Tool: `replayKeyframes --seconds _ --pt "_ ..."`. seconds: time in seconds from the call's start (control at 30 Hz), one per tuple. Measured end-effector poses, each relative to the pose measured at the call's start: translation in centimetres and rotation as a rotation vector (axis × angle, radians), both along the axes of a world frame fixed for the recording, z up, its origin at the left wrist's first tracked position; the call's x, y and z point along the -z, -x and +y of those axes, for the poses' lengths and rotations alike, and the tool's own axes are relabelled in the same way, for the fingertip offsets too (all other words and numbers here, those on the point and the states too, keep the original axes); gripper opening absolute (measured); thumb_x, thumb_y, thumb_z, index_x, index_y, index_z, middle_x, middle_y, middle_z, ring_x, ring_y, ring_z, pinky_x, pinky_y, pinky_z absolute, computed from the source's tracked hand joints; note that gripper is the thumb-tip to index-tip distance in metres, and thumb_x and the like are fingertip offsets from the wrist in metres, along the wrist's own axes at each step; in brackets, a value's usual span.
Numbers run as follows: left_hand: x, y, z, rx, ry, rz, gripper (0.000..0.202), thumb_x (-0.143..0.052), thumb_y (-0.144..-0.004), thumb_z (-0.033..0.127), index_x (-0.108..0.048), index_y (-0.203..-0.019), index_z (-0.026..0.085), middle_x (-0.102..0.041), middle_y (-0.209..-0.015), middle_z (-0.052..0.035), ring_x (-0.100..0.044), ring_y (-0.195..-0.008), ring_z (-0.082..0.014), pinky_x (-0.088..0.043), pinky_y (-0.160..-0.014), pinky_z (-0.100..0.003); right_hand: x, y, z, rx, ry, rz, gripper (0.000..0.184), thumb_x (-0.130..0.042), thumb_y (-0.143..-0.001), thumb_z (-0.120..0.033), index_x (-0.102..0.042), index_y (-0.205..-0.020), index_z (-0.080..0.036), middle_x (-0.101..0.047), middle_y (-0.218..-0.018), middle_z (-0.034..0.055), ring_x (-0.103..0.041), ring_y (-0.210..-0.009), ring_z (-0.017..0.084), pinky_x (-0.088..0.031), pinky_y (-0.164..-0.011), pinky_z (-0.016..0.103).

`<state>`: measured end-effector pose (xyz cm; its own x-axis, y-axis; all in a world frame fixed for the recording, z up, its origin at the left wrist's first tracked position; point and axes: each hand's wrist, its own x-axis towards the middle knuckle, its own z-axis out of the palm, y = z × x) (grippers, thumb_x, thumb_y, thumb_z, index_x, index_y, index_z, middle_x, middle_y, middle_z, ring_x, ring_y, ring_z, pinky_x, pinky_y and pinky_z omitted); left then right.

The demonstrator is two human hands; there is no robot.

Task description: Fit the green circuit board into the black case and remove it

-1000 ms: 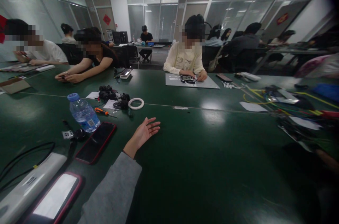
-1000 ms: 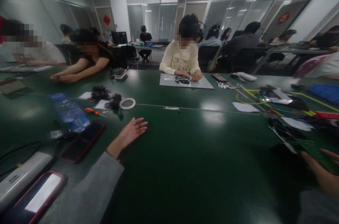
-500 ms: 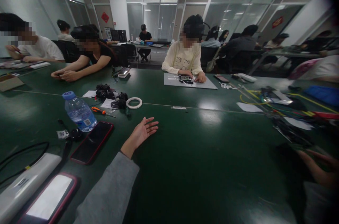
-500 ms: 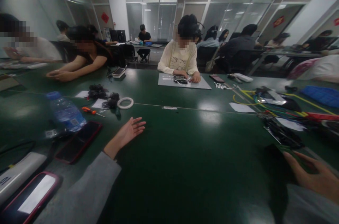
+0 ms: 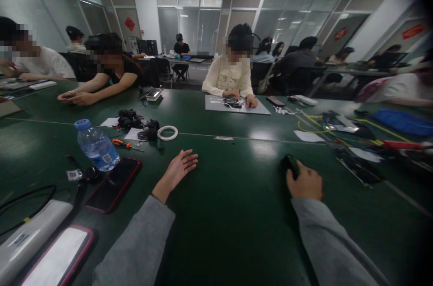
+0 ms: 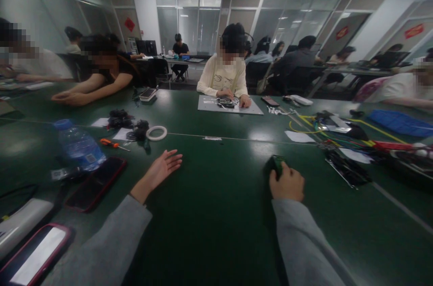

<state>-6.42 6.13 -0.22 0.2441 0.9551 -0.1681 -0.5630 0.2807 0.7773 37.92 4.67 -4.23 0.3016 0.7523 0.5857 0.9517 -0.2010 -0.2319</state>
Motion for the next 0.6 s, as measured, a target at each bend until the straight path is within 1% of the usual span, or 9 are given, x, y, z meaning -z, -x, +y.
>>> replayKeyframes --seconds 0.03,0.07,0.13,0.2,0.27,0.33,0.4,0.5,0.6 --pt "0.2 -0.2 0.1 -0.063 -0.042 0.028 0.044 -0.048 -0.084 0.045 -0.051 -0.116 0.015 -0.056 -0.119 -0.0149 -0.057 -0.104 -0.0215 -0.040 -0.096 -0.040 -0.4 3.3 0.4 -0.053 0.021 -0.010 0.051 -0.040 -0.084 -0.038 -0.045 -0.124 -0.007 -0.043 -0.106 0.0194 -0.041 -0.102 0.035 -0.039 -0.083 0.053" --pt "0.4 -0.5 0.1 -0.124 -0.091 0.069 0.041 -0.049 -0.084 0.043 -0.052 -0.115 0.016 -0.056 -0.120 -0.0139 -0.055 -0.107 -0.0209 -0.038 -0.098 -0.039 -0.9 6.6 0.5 -0.137 0.036 -0.026 0.049 -0.040 -0.085 -0.037 -0.046 -0.125 -0.009 -0.044 -0.108 0.0183 -0.042 -0.103 0.033 -0.040 -0.086 0.050" --pt "0.7 -1.1 0.2 -0.195 -0.181 0.193 0.039 -0.053 -0.082 0.040 -0.054 -0.113 0.017 -0.055 -0.122 -0.0122 -0.052 -0.112 -0.0201 -0.036 -0.100 -0.038 -1.7 12.9 0.3 -0.347 0.057 -0.029 0.046 -0.040 -0.086 -0.034 -0.043 -0.128 -0.014 -0.044 -0.114 0.0156 -0.042 -0.105 0.029 -0.041 -0.090 0.045" --pt "0.9 -1.7 0.2 -0.195 -0.253 0.335 0.039 -0.058 -0.079 0.037 -0.054 -0.113 0.018 -0.054 -0.123 -0.0116 -0.050 -0.114 -0.0202 -0.034 -0.101 -0.038 -2.4 18.1 -0.7 -0.539 0.067 0.009 0.046 -0.040 -0.087 -0.031 -0.039 -0.131 -0.017 -0.042 -0.119 0.0135 -0.042 -0.109 0.027 -0.041 -0.092 0.043" --pt "1.0 -2.1 0.1 -0.162 -0.332 0.440 0.042 -0.062 -0.076 0.035 -0.054 -0.113 0.018 -0.055 -0.122 -0.0118 -0.050 -0.114 -0.0206 -0.035 -0.101 -0.039 -2.8 21.8 -2.0 -0.680 0.091 0.052 0.048 -0.041 -0.088 -0.028 -0.033 -0.134 -0.018 -0.040 -0.123 0.0124 -0.040 -0.113 0.026 -0.041 -0.095 0.042" --pt "1.0 -2.4 -0.1 -0.124 -0.428 0.535 0.043 -0.063 -0.074 0.034 -0.055 -0.113 0.018 -0.056 -0.119 -0.0112 -0.051 -0.112 -0.0207 -0.036 -0.099 -0.039 -3.0 23.9 -3.1 -0.782 0.127 0.082 0.053 -0.044 -0.087 -0.028 -0.028 -0.136 -0.018 -0.038 -0.126 0.0119 -0.039 -0.116 0.025 -0.041 -0.096 0.042" --pt "0.9 -2.4 -0.3 -0.102 -0.503 0.641 0.042 -0.062 -0.075 0.035 -0.055 -0.113 0.019 -0.059 -0.114 -0.0097 -0.054 -0.107 -0.0205 -0.038 -0.097 -0.038 -3.0 24.7 -3.7 -0.839 0.162 0.114 0.057 -0.048 -0.085 -0.028 -0.025 -0.137 -0.018 -0.036 -0.129 0.0114 -0.037 -0.118 0.025 -0.041 -0.097 0.042" --pt "0.5 -2.2 -0.5 -0.089 -0.534 0.719 0.038 -0.058 -0.078 0.035 -0.057 -0.113 0.020 -0.061 -0.109 -0.0081 -0.055 -0.103 -0.0206 -0.038 -0.095 -0.038 -3.0 24.6 -3.9 -0.854 0.190 0.196 0.061 -0.054 -0.083 -0.030 -0.026 -0.136 -0.019 -0.036 -0.127 0.0117 -0.040 -0.116 0.025 -0.042 -0.096 0.043" --pt "0.1 -2.0 -0.7 -0.090 -0.524 0.680 0.034 -0.055 -0.080 0.034 -0.057 -0.112 0.020 -0.061 -0.108 -0.0082 -0.054 -0.104 -0.0209 -0.037 -0.096 -0.037 -3.2 24.2 -3.7 -0.879 0.190 0.271 0.060 -0.055 -0.082 -0.031 -0.029 -0.134 -0.020 -0.038 -0.124 0.0116 -0.043 -0.112 0.025 -0.043 -0.094 0.044"
